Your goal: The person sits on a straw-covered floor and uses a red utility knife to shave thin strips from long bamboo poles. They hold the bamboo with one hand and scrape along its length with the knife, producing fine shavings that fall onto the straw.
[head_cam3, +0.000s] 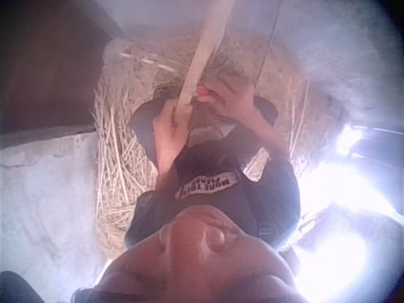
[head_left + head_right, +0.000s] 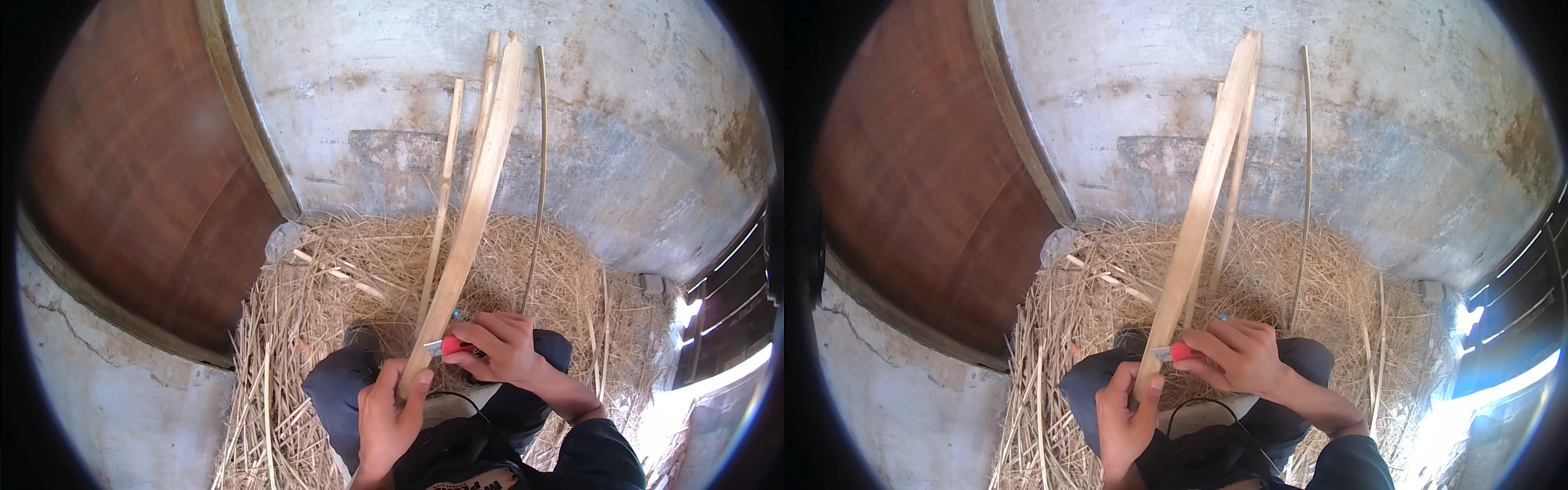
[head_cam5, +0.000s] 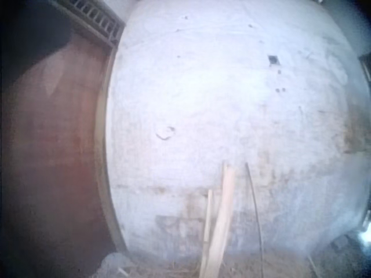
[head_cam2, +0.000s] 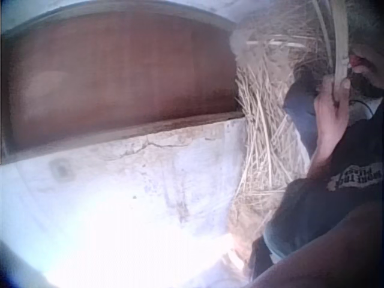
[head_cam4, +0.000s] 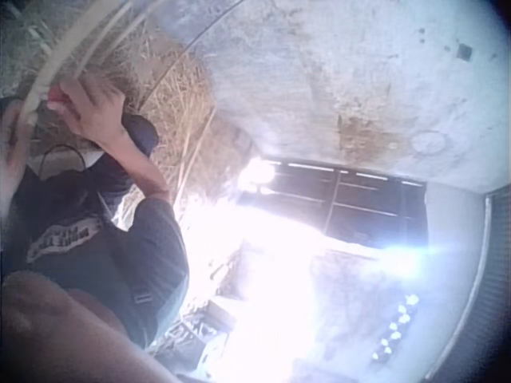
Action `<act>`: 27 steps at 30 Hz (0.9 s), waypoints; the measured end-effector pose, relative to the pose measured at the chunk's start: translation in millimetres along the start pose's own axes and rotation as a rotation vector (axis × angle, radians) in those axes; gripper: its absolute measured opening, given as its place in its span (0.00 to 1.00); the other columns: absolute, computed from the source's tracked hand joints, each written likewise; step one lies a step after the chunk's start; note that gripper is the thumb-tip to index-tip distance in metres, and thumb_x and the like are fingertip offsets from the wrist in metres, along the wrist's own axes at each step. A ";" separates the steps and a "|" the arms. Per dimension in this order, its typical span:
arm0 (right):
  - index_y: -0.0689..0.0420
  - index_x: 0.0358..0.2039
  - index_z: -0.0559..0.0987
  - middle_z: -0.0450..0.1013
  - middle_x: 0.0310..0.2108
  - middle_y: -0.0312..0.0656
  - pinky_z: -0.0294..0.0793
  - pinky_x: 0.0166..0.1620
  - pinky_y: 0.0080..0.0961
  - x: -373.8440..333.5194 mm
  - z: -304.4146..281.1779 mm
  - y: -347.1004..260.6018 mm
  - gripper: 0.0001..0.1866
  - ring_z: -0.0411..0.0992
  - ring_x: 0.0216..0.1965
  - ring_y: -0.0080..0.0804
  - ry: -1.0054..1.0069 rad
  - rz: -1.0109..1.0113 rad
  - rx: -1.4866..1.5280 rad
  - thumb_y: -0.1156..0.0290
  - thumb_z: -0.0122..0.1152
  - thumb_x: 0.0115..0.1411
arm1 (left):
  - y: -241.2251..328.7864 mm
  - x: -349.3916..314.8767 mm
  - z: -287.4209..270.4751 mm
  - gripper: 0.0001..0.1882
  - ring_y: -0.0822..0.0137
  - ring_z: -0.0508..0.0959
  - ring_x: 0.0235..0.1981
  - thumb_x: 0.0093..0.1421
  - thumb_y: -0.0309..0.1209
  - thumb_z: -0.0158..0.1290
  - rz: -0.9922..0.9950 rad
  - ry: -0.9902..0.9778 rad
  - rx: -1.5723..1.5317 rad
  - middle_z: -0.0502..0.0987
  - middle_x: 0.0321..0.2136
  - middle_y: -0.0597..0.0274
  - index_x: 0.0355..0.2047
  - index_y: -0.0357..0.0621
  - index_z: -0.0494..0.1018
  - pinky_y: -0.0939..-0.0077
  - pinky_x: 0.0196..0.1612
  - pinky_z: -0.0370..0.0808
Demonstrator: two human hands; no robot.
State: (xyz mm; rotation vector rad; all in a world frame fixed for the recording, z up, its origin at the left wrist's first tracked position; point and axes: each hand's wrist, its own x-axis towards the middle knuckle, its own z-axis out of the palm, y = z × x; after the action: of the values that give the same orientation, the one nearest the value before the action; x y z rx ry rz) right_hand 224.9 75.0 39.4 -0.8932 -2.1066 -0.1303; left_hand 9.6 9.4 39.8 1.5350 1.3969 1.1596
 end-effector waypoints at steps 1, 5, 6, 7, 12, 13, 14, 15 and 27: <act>0.52 0.42 0.85 0.72 0.24 0.30 0.71 0.23 0.25 -0.3 0.0 -0.5 0.22 0.74 0.21 0.27 0.001 -0.005 0.000 0.53 0.80 0.51 | 0.6 0.4 0.8 0.10 0.73 0.70 0.15 0.70 0.32 0.62 0.001 0.004 -0.006 0.75 0.17 0.58 0.41 0.38 0.77 0.74 0.21 0.67; 0.52 0.42 0.85 0.71 0.22 0.30 0.70 0.23 0.24 -3.8 7.0 -1.2 0.22 0.74 0.20 0.26 0.042 -0.028 0.014 0.53 0.80 0.52 | -0.1 1.2 1.4 0.10 0.73 0.70 0.16 0.71 0.32 0.62 0.013 -0.001 -0.010 0.75 0.17 0.58 0.42 0.37 0.77 0.74 0.21 0.67; 0.52 0.42 0.86 0.71 0.22 0.29 0.70 0.23 0.24 -3.3 6.8 -1.8 0.22 0.74 0.20 0.26 0.041 -0.026 0.009 0.53 0.80 0.52 | 0.4 1.2 1.6 0.10 0.73 0.70 0.16 0.71 0.32 0.62 0.009 0.000 -0.012 0.75 0.17 0.58 0.42 0.37 0.77 0.74 0.21 0.67; 0.52 0.42 0.86 0.71 0.22 0.29 0.70 0.23 0.24 -2.5 6.1 -2.6 0.22 0.74 0.20 0.26 0.040 -0.024 0.005 0.53 0.80 0.52 | 1.4 1.2 1.8 0.10 0.73 0.69 0.16 0.71 0.32 0.61 0.006 0.002 -0.014 0.74 0.17 0.58 0.42 0.37 0.77 0.74 0.21 0.67; 0.52 0.41 0.86 0.71 0.22 0.29 0.69 0.23 0.23 -2.2 5.9 -3.6 0.22 0.74 0.19 0.25 0.042 -0.017 -0.026 0.52 0.81 0.51 | 2.5 1.7 0.4 0.10 0.73 0.70 0.15 0.72 0.33 0.61 -0.021 -0.018 -0.010 0.75 0.17 0.58 0.42 0.37 0.77 0.74 0.21 0.67; 0.52 0.41 0.86 0.71 0.22 0.29 0.69 0.23 0.22 -1.7 5.4 -3.9 0.22 0.74 0.19 0.25 0.049 -0.018 -0.034 0.52 0.81 0.51 | 3.7 1.3 -1.1 0.11 0.73 0.70 0.15 0.72 0.33 0.61 -0.038 -0.033 -0.002 0.75 0.17 0.57 0.42 0.37 0.77 0.74 0.21 0.67; 0.51 0.41 0.86 0.71 0.22 0.29 0.68 0.23 0.22 -1.2 5.4 -4.4 0.22 0.74 0.19 0.25 0.056 -0.021 -0.040 0.52 0.81 0.51 | 4.3 0.9 -2.3 0.11 0.73 0.71 0.15 0.72 0.33 0.61 -0.056 -0.047 0.008 0.75 0.17 0.57 0.43 0.37 0.77 0.74 0.21 0.67; 0.51 0.41 0.86 0.71 0.22 0.28 0.68 0.23 0.22 -1.0 5.3 -4.5 0.22 0.74 0.19 0.24 0.058 -0.027 -0.047 0.52 0.81 0.51 | 3.3 0.4 -2.2 0.11 0.73 0.71 0.15 0.72 0.34 0.61 -0.047 -0.040 -0.009 0.75 0.17 0.57 0.43 0.37 0.77 0.74 0.21 0.67; 0.49 0.38 0.86 0.72 0.22 0.29 0.67 0.22 0.24 1.1 4.1 2.1 0.20 0.71 0.18 0.25 0.092 -0.026 -0.126 0.52 0.81 0.52 | -8.4 -6.2 -1.4 0.11 0.72 0.72 0.14 0.72 0.34 0.61 -0.053 -0.037 -0.026 0.73 0.15 0.57 0.42 0.37 0.77 0.73 0.21 0.67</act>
State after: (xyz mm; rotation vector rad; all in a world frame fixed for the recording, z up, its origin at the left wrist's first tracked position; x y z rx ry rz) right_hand 223.1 78.7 37.1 -0.9157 -2.0429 -0.3148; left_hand 5.6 4.3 31.5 1.4851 1.3850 1.1077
